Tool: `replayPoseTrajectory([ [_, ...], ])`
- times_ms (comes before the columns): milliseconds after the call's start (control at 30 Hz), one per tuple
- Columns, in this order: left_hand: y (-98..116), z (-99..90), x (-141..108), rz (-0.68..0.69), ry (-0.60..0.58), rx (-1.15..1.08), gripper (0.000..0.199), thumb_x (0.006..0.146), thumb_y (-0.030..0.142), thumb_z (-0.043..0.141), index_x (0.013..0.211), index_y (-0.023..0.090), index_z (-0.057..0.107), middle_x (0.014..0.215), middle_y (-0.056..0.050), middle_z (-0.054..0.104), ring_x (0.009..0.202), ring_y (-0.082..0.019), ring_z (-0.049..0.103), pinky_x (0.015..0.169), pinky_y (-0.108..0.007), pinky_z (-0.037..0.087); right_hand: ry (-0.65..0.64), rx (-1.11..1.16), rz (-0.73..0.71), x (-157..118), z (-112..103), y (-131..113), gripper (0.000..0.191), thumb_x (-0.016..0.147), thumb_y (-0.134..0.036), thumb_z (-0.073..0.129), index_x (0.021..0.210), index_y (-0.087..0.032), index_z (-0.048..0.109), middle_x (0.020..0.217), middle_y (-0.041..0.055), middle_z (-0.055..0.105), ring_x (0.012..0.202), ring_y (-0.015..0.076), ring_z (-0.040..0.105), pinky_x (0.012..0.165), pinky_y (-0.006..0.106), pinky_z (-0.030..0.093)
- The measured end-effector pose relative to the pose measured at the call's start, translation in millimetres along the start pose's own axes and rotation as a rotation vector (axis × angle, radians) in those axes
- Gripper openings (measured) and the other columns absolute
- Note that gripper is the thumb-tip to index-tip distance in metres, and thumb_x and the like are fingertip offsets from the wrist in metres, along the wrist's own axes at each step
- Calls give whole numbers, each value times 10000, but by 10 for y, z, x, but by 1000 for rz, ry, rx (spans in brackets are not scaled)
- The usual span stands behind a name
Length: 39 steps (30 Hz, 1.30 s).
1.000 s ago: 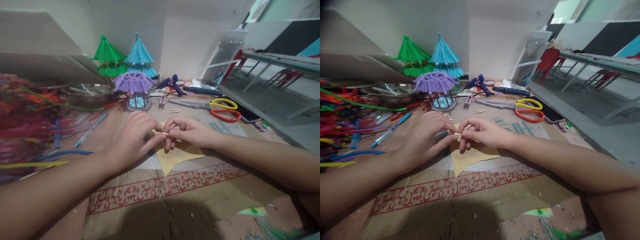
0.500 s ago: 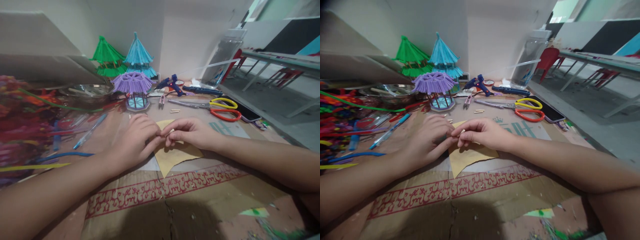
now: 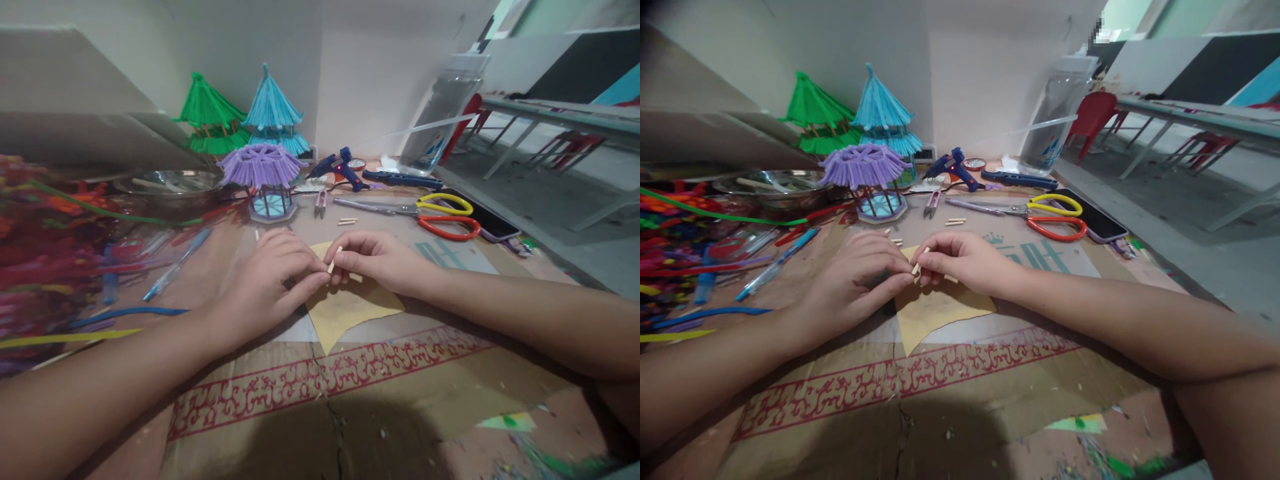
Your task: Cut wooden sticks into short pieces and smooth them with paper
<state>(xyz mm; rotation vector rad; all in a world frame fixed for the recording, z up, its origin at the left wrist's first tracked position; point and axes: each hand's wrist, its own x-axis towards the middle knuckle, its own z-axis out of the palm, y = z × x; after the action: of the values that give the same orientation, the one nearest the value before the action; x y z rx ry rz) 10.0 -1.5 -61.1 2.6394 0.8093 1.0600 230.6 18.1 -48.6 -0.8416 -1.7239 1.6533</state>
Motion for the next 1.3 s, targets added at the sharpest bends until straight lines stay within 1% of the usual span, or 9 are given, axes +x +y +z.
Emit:
replayPoseTrajectory([
  [167, 51, 15, 2, -74, 18, -55, 148, 977, 258, 641, 853, 204, 702, 827, 8, 703, 853, -168, 613, 872, -346, 420, -73, 10, 3, 12, -23, 12, 322, 865, -454, 772, 816, -168, 632, 715, -2, 709, 673, 107, 647, 700, 263, 534],
  [533, 87, -8, 18, -96, -11, -26, 186, 988, 226, 529, 857, 205, 660, 803, -4, 684, 832, -185, 605, 833, -365, 431, -133, 119, 5, 26, -70, 68, 368, 863, -510, 767, 835, -163, 649, 732, 3, 719, 676, 100, 645, 687, 241, 513],
  [633, 60, 24, 8, -107, -39, 60, 115, 941, 267, 562, 974, 206, 654, 939, -40, 712, 929, -229, 617, 882, -415, 446, -130, 77, 1, 16, -61, 67, 343, 896, -498, 731, 859, -172, 630, 742, 5, 717, 678, 104, 642, 662, 239, 504],
  [800, 11, 79, -16, -170, -225, 145, 321, 902, 407, 629, 1121, 174, 658, 1241, -118, 660, 1170, -321, 570, 1043, -539, 412, -52, -180, -33, -28, -58, -49, 236, 951, -419, 632, 895, -193, 595, 732, -3, 691, 678, 117, 623, 628, 240, 473],
  [900, -1, 85, -29, -187, -257, 173, 391, 913, 436, 623, 1177, 150, 658, 1273, -135, 645, 1219, -338, 551, 1101, -578, 371, -36, -625, -129, -55, -106, -184, 115, 924, -296, 628, 878, -191, 620, 764, 18, 697, 705, 140, 613, 646, 258, 449],
  [967, -4, 83, -37, -184, -257, 190, 419, 914, 437, 620, 1213, 146, 649, 1274, -138, 646, 1226, -340, 550, 1113, -583, 362, -80, -945, -169, -64, -143, -246, 44, 887, -202, 628, 857, -184, 655, 810, 40, 711, 730, 155, 610, 661, 271, 429],
  [1033, -3, 81, -42, -180, -253, 196, 415, 912, 435, 621, 1218, 156, 648, 1268, -133, 648, 1224, -337, 552, 1116, -575, 363, -127, -1114, -151, -59, -166, -255, 81, 873, -149, 611, 863, -183, 684, 846, 49, 724, 751, 165, 618, 673, 275, 423],
  [1133, -1, 80, -43, -184, -255, 194, 388, 909, 426, 622, 1201, 172, 652, 1258, -123, 652, 1212, -331, 557, 1112, -564, 367, -144, -1095, -119, -34, -164, -200, 104, 890, -156, 614, 863, -192, 708, 857, 42, 738, 785, 170, 645, 708, 276, 446],
  [1300, -8, 84, -36, -182, -261, 186, 382, 910, 436, 624, 1187, 174, 655, 1258, -119, 654, 1218, -331, 553, 1122, -565, 356, -129, -1013, -164, -30, -159, -211, 190, 920, -142, 564, 932, -209, 741, 945, 42, 772, 857, 178, 679, 766, 280, 467],
])
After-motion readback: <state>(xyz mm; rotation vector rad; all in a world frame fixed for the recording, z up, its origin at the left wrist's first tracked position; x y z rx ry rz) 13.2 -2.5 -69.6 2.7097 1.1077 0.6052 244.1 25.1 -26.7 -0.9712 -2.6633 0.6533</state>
